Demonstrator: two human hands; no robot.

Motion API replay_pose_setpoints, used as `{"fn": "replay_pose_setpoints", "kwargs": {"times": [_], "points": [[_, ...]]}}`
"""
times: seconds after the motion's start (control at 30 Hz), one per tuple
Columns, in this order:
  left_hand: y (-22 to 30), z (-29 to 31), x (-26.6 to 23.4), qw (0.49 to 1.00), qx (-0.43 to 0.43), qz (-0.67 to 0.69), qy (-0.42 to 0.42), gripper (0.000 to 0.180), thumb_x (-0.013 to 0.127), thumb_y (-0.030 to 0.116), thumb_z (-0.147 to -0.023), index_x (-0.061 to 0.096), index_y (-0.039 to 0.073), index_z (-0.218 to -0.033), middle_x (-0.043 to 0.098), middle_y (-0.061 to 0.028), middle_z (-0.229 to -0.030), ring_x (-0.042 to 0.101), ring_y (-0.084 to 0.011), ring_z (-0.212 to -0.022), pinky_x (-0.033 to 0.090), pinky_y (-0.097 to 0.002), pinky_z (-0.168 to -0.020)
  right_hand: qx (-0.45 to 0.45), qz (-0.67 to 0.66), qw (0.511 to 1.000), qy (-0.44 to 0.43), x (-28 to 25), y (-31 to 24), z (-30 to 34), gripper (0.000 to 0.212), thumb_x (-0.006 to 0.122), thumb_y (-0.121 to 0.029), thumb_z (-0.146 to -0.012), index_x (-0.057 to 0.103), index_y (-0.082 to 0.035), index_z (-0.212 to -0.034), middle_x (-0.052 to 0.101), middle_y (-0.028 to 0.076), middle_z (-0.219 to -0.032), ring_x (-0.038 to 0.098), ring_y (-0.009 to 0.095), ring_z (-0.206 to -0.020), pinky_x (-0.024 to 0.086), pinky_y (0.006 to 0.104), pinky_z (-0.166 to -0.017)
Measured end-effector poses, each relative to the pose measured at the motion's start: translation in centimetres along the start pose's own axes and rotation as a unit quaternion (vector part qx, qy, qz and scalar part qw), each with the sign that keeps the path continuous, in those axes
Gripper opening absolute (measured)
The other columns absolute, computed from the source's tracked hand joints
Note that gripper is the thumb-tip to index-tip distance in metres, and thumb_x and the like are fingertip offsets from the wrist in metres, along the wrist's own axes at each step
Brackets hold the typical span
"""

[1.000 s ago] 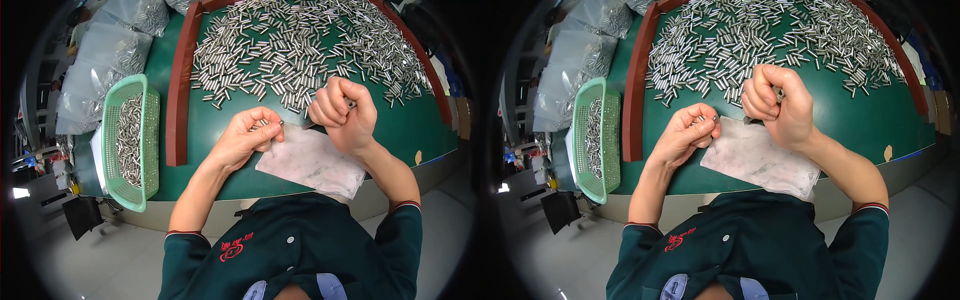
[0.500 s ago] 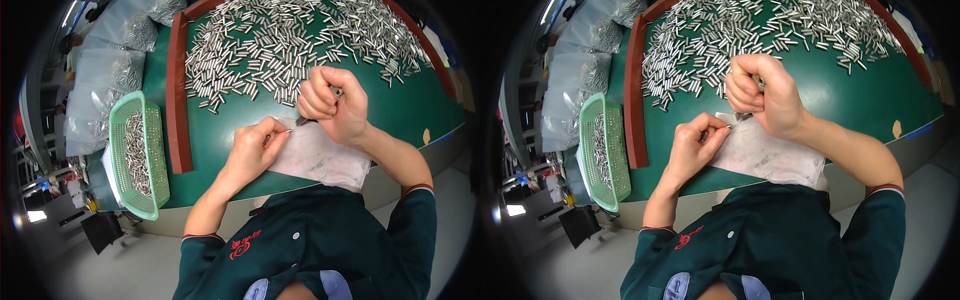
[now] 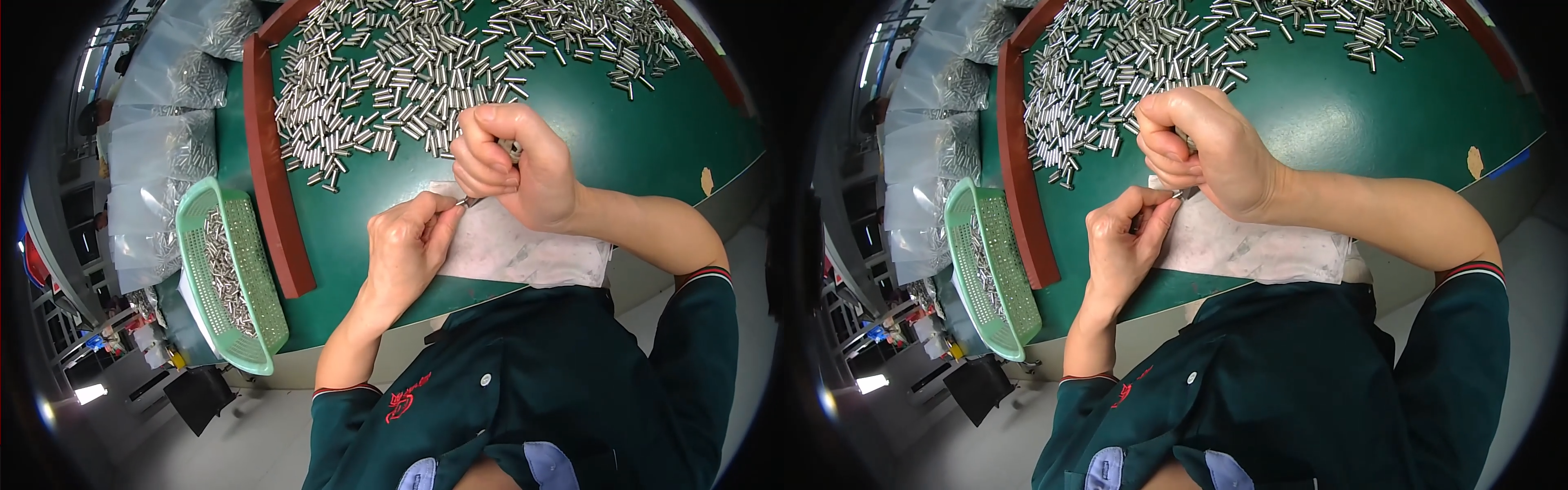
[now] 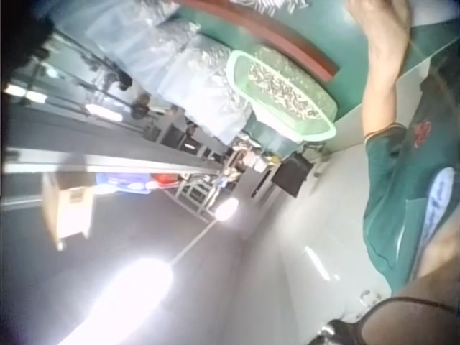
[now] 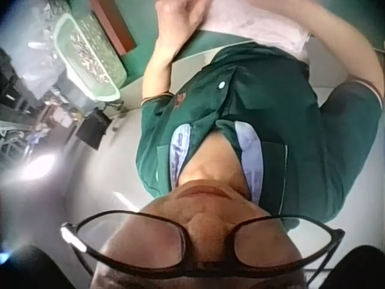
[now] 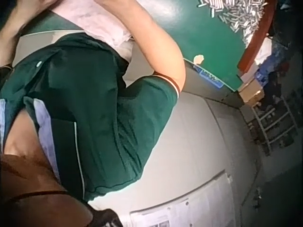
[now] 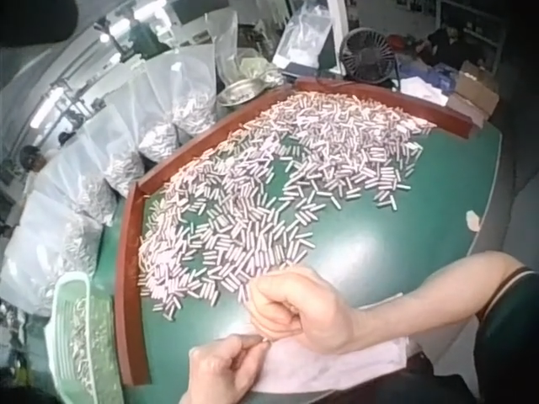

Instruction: Assembling small metal electrical or mechanical components at a dedicated workstation.

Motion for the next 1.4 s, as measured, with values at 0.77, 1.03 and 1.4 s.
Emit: {"fn": "replay_pose_setpoints", "kwargs": {"times": [0.77,1.03,1.4], "points": [[0.3,-0.1,0.1,1.0,0.016,0.022,0.011,0.008,0.063,0.001,-0.069,0.055,0.0,-0.066,0.05,-0.0117,-0.052,0.05,-0.0256,-0.044,0.038,-0.0317,-0.042,-0.053,0.148,0.988,0.012,1.6,0.0,0.6,0.035,0.036,-0.019,-0.082,0.027,-0.01,-0.05,0.024,-0.003,-0.046,0.022,0.008,-0.043,0.019,0.0235,-0.043],[-2.1,0.2,0.1,0.852,-0.172,0.491,-0.063,0.013,0.055,0.014,-0.084,0.052,0.001,-0.082,0.053,-0.0023,-0.063,0.037,-0.0043,-0.048,0.03,-0.0198,-0.044,-0.028,0.066,0.997,0.018,0.9,0.0,0.3,0.036,0.033,-0.021,-0.085,0.028,-0.01,-0.051,0.025,-0.003,-0.043,0.018,0.008,-0.04,0.018,0.0246,-0.04],[-2.5,-0.2,-0.2,0.675,-0.274,0.679,-0.09,0.018,0.042,0.017,-0.09,0.05,0.0,-0.09,0.043,-0.0019,-0.063,0.026,-0.0024,-0.045,0.022,-0.0168,-0.042,-0.009,0.054,0.998,0.013,0.8,0.1,0.0,0.035,0.033,-0.021,-0.085,0.028,-0.011,-0.051,0.024,-0.003,-0.042,0.017,0.008,-0.04,0.018,0.025,-0.042]]}}
Point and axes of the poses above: each hand's wrist, its own z-axis away from the middle knuckle, its own x-axis out of the palm, y = z × x, the point moved 5 cm from there along -z, towards the middle knuckle
